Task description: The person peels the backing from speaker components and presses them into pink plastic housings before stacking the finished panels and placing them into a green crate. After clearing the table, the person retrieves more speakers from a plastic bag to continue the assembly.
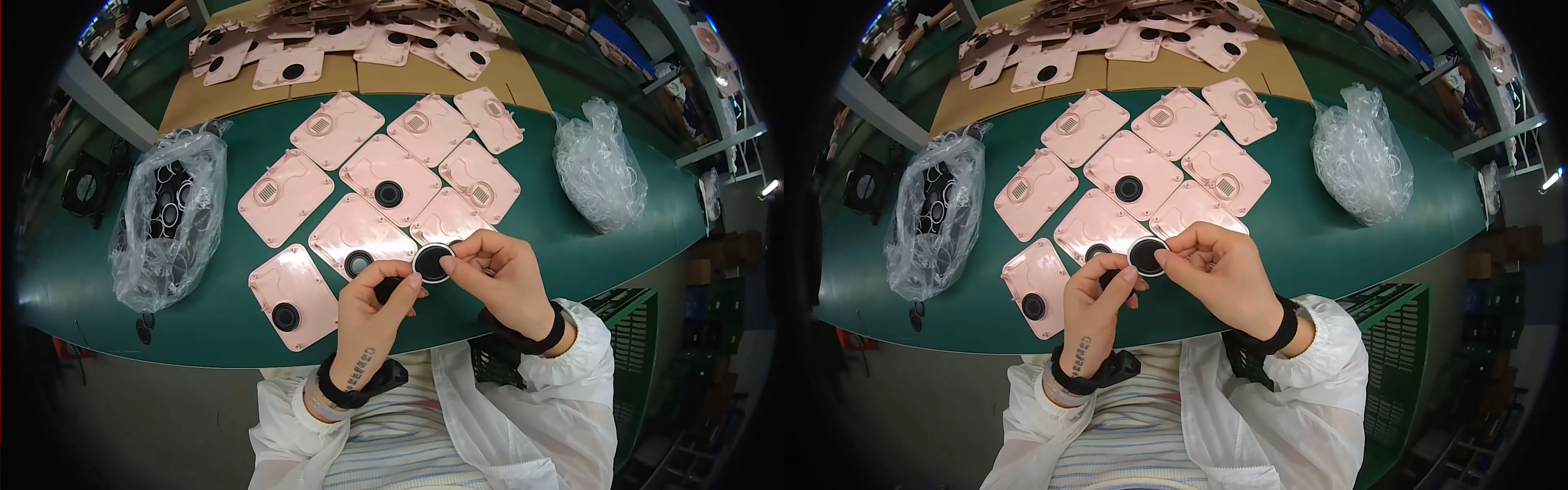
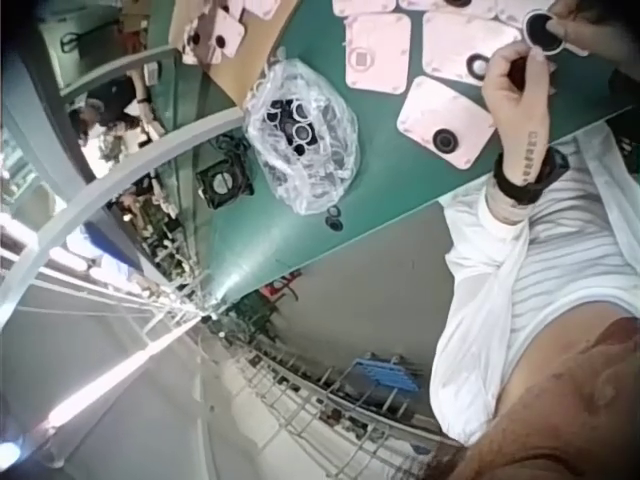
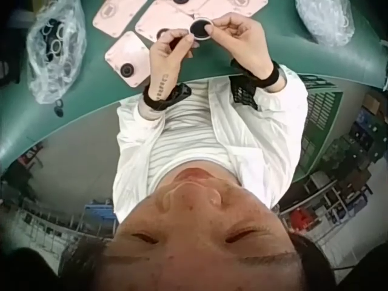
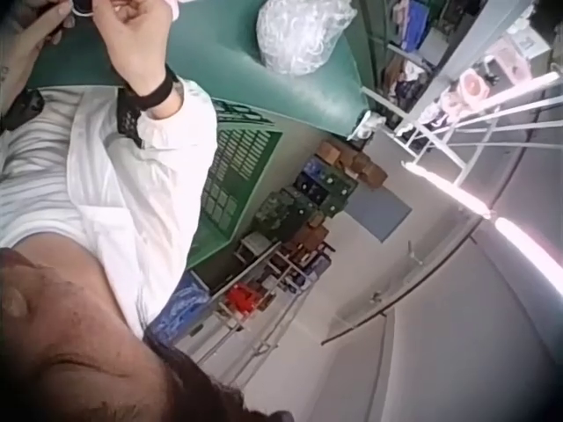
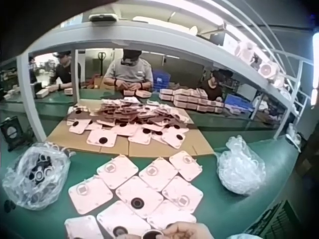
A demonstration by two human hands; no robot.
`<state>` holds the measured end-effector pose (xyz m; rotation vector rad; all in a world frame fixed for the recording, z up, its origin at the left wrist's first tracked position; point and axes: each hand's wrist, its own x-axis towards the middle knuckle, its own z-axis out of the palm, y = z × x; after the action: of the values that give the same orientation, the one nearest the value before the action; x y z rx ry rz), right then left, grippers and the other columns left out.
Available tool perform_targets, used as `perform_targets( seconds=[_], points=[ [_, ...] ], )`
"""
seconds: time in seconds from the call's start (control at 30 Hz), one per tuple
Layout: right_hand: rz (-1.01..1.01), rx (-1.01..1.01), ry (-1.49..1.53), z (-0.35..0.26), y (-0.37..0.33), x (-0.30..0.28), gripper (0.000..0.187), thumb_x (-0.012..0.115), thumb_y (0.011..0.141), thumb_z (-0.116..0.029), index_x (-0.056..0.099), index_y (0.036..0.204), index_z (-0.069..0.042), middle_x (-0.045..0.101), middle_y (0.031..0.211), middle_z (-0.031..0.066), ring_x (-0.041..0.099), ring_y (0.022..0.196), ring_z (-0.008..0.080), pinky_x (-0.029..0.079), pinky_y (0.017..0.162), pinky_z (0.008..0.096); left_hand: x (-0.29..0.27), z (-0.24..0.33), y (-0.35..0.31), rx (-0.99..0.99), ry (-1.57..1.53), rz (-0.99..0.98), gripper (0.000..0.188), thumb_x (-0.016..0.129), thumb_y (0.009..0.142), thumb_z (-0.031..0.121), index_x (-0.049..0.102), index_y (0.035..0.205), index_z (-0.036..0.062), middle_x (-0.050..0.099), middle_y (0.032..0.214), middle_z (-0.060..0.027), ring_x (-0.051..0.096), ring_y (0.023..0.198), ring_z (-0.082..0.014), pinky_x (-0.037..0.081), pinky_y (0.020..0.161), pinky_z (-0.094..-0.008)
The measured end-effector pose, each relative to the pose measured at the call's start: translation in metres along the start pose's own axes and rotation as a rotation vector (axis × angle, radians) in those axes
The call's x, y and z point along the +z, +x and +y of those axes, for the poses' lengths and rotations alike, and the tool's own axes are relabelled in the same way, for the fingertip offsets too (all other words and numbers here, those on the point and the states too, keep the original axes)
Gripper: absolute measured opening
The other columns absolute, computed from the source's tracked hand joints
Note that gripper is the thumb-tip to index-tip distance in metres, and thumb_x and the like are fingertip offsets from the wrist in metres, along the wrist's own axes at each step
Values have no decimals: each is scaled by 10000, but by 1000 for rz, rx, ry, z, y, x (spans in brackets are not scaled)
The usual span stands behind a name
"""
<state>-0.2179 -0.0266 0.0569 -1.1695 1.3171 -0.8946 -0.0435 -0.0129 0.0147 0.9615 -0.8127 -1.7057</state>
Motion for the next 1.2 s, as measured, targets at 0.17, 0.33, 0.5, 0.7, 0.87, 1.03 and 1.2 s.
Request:
perform_targets(
  seconds=[0.17, 0.33, 0.5, 0.7, 0.87, 1.03, 1.2],
  points=[
    [193, -490, -524, -7, -3, 1, 155, 709, 785, -10, 653, 929, 3, 627, 765, 8, 466, 571, 12, 324, 493, 154, -2, -11, 1, -29, -4, 26, 127, 607, 900, 69, 593, 990, -19, 623, 867, -39, 610, 735, -79, 445, 562, -175],
    [48, -480, -450, 1, -8, 2, 179, 711, 759, 7, 681, 934, -12, 650, 828, 58, 542, 595, 78, 394, 508, 186, -1, -16, 0, -39, -8, -1, 125, 606, 901, 68, 597, 983, -25, 626, 875, -45, 615, 744, -84, 453, 568, -174],
    [-23, -500, -488, 6, -6, -1, 157, 701, 766, 11, 695, 922, -8, 663, 860, 81, 617, 667, 149, 475, 567, 233, -2, -12, -5, -32, 52, -16, 145, 613, 896, 60, 610, 1005, -35, 631, 894, -51, 627, 747, -94, 469, 561, -179],
    [-52, -481, -513, 7, -8, -1, 142, 698, 770, 5, 692, 912, -5, 665, 853, 82, 634, 686, 172, 495, 587, 247, -5, -11, -8, -9, 171, -19, 153, 622, 888, 56, 628, 1012, -33, 635, 908, -52, 636, 751, -97, 478, 550, -178],
    [-65, -480, -515, 8, -9, 0, 137, 698, 770, 5, 691, 906, -4, 663, 850, 82, 633, 686, 175, 495, 587, 248, -5, -9, -9, 38, 239, -13, 129, 619, 887, 47, 630, 987, -33, 637, 852, -54, 612, 703, -84, 452, 525, -171],
    [-63, -507, -526, 8, -8, 0, 137, 701, 766, 6, 690, 902, -4, 663, 847, 82, 630, 679, 175, 492, 579, 247, -5, -11, -9, 93, 296, -16, 121, 626, 881, 39, 632, 979, -32, 638, 855, -50, 613, 699, -78, 448, 514, -165],
    [-62, -516, -528, 9, -7, 0, 136, 704, 765, 4, 689, 900, -4, 662, 843, 80, 626, 671, 175, 489, 572, 247, -6, -10, -8, 129, 350, -15, 108, 623, 880, 26, 630, 971, -33, 641, 839, -48, 607, 684, -74, 437, 500, -162]
  ],
)
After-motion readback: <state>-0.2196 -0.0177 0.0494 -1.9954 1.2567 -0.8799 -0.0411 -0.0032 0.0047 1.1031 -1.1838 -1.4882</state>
